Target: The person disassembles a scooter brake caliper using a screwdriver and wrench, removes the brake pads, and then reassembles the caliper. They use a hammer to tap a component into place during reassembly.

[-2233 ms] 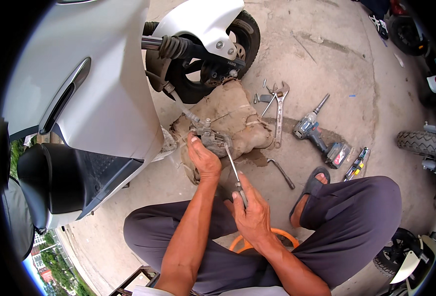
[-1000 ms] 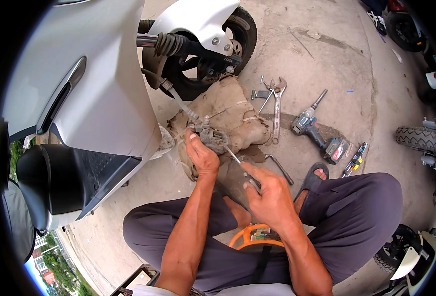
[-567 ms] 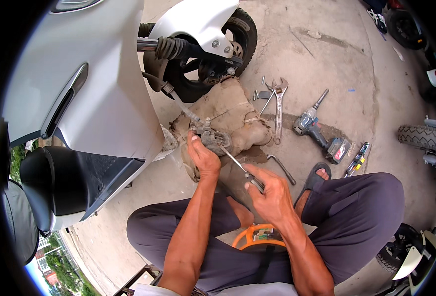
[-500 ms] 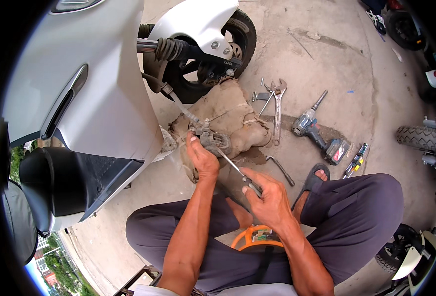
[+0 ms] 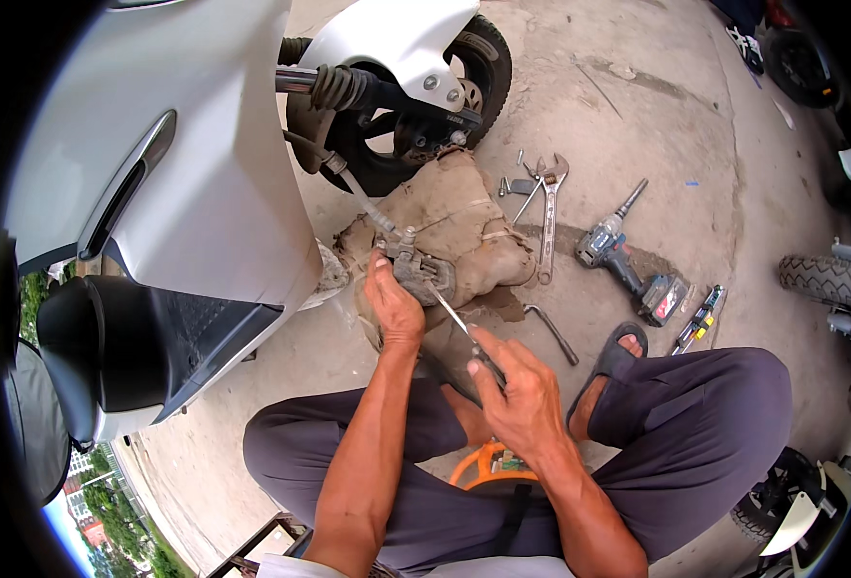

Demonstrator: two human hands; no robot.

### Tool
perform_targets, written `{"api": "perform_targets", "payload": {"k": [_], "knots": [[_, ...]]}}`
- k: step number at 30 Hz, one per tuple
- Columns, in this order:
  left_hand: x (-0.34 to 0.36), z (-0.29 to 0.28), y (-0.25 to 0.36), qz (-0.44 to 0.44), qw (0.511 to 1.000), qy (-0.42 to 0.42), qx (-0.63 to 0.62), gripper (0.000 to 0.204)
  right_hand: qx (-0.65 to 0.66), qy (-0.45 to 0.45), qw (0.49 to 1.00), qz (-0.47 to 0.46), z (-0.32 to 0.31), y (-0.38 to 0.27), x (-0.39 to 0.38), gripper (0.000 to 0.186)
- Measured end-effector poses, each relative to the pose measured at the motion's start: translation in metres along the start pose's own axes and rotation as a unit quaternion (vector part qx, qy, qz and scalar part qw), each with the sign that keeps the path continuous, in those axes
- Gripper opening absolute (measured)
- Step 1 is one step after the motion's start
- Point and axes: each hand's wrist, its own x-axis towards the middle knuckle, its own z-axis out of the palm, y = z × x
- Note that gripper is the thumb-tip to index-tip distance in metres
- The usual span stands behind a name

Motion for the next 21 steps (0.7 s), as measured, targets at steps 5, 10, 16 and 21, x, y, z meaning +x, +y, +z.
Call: {"api": "perform_targets", "payload": {"k": [5,10,16,21], "knots": [[0.0,-0.001,0.002,-0.004,1.0,-0.008,-0.002,0.04,-0.029,0.001,1.0,0.002,0.004,-0.002,0.002,0.036],[0.002,-0.003,0.007,-0.041,0.998,-0.013,-0.036,0.041,-0.037,0.019,0.999,-0.018,0.007,0.001,0.0,0.036],[0.009,-0.009,0.011,-0.1,0.992,-0.059,-0.054,0.047,-0.061,0.035,0.997,-0.039,0.01,0.009,-0.001,0.036],[0.01,-0.01,0.007,-0.112,0.991,-0.066,-0.023,0.051,-0.083,0.028,0.994,-0.062,0.01,0.002,0.002,0.037]]}}
